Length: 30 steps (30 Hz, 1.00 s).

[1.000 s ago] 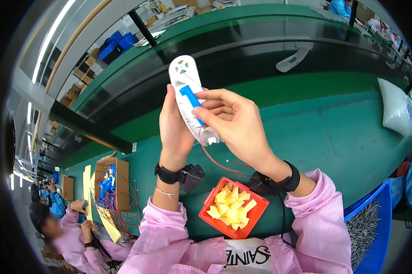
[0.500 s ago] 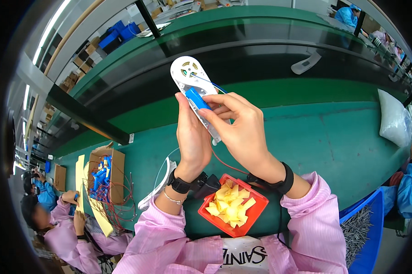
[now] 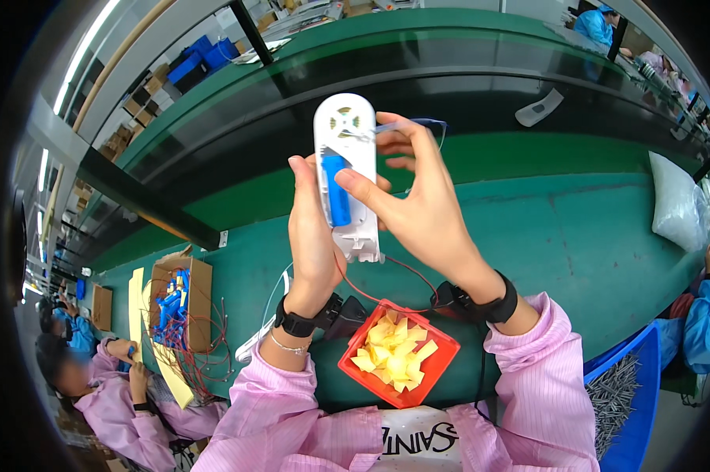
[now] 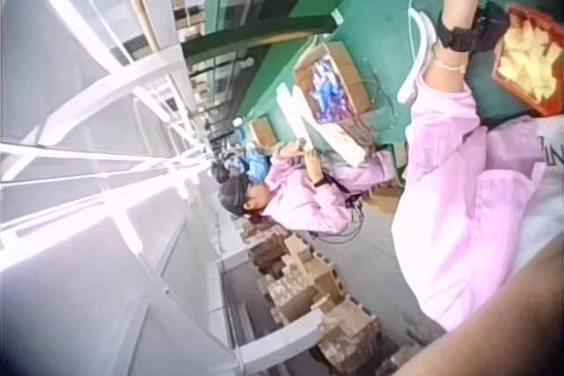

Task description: Assembling a battery and internal components into the plastic housing of a handheld device on a factory assembly line.

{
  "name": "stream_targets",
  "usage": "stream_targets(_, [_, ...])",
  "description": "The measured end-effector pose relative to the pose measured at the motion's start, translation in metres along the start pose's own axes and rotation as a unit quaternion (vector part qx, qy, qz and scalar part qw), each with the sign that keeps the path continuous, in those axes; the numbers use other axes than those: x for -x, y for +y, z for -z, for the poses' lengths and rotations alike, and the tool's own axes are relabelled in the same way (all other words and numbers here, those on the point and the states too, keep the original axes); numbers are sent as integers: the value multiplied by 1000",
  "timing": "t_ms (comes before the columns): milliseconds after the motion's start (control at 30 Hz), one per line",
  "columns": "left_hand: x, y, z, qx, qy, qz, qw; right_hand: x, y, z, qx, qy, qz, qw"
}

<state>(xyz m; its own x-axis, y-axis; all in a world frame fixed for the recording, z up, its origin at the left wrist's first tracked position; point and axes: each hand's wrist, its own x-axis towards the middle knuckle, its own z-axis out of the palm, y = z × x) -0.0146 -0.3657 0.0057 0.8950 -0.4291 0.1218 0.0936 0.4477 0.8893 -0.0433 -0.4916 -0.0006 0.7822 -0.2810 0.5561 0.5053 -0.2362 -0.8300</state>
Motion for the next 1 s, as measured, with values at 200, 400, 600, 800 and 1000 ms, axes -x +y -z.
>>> stream_targets(200, [6,-12,-5,-150,-71,-52,985,-10,-3,12,-270,-76,-172,944])
stream_targets(400, [6,-22,-2,-347,8,-188,919,-2,5,-4,-282,11,-155,947])
stream_targets(600, [-78,-27,82,14,39,62,997,-8,1,23,-235,-105,-214,943])
stream_targets(800, [-126,-62,159,68,291,46,953,-3,-28,13,-104,-157,-114,975])
stream_targets(1000, [-28,41,169,-334,-20,116,935,-9,-24,20,-54,-149,-133,978])
